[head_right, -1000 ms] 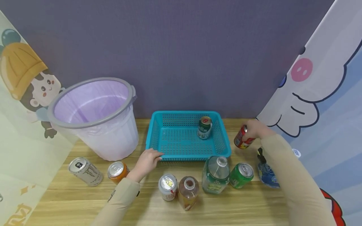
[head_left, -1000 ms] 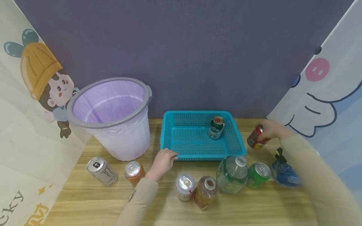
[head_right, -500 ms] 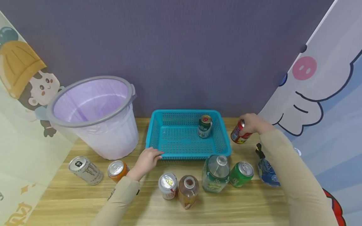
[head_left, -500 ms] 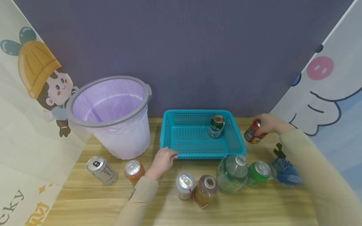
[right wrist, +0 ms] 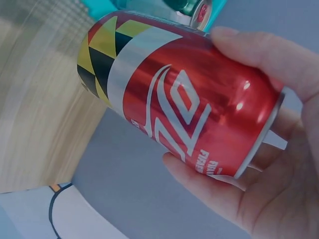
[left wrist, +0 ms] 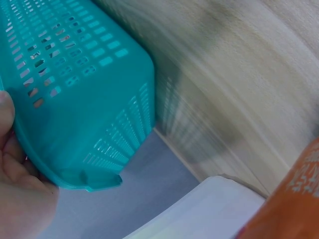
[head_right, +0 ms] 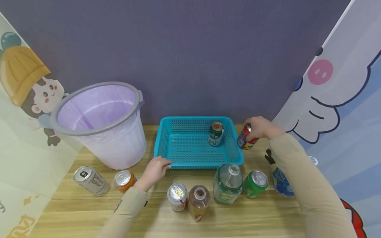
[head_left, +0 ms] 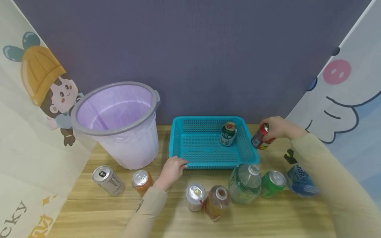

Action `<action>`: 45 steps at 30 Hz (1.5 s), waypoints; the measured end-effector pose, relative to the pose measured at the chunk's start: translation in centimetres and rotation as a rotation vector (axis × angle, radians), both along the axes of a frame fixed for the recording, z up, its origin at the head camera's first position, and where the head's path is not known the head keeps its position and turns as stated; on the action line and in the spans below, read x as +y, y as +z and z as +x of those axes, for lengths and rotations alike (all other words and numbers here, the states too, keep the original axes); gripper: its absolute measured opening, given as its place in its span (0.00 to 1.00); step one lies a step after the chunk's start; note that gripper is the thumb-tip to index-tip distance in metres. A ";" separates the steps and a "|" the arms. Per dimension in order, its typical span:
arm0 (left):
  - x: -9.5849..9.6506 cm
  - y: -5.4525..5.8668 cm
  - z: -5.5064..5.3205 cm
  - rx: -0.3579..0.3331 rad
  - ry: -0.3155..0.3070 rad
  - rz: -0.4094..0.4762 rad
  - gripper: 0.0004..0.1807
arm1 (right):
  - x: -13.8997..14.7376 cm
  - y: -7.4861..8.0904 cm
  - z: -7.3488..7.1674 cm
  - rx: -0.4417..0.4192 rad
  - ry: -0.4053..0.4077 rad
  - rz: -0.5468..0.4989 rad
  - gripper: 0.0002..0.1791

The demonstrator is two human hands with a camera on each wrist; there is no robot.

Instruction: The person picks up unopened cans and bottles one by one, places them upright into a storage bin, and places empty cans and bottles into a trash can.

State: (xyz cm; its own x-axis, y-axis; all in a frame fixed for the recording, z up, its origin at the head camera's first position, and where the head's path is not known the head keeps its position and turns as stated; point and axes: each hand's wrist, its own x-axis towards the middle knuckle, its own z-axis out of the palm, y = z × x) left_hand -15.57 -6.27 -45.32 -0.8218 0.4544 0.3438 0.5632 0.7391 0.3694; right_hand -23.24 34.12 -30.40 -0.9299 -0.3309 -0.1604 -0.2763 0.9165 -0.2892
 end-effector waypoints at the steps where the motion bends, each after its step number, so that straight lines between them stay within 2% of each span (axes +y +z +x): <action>1: 0.0 0.0 0.0 0.000 0.000 0.000 0.09 | -0.2 0.1 0.0 -0.001 0.002 0.002 0.35; 12: 0.1 -0.2 -0.2 -0.035 0.004 0.024 0.09 | -2.5 0.0 0.2 0.015 0.064 -0.018 0.34; 18: 0.0 -0.2 -0.1 -0.035 0.006 0.034 0.09 | -3.6 -0.4 -0.1 0.026 0.109 -0.022 0.33; 30: 0.1 0.0 0.1 -0.020 0.007 0.035 0.09 | -5.6 -2.4 -0.5 -0.073 0.162 -0.027 0.34; 38: 0.1 0.1 0.1 -0.006 0.015 0.009 0.08 | -6.1 -3.7 -0.9 -0.045 0.201 -0.036 0.35; 45: 0.1 0.0 0.1 -0.020 0.009 0.035 0.09 | -6.2 -4.9 -0.9 -0.046 0.230 -0.037 0.33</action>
State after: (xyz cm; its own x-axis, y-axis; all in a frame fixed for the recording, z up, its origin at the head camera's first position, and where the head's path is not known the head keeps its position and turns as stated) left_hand -15.44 -6.19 -45.35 -0.8327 0.4350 0.3426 0.5488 0.7306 0.4063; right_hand -24.18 27.89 -35.33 -0.8214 -0.5395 -0.1853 -0.4621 0.8198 -0.3383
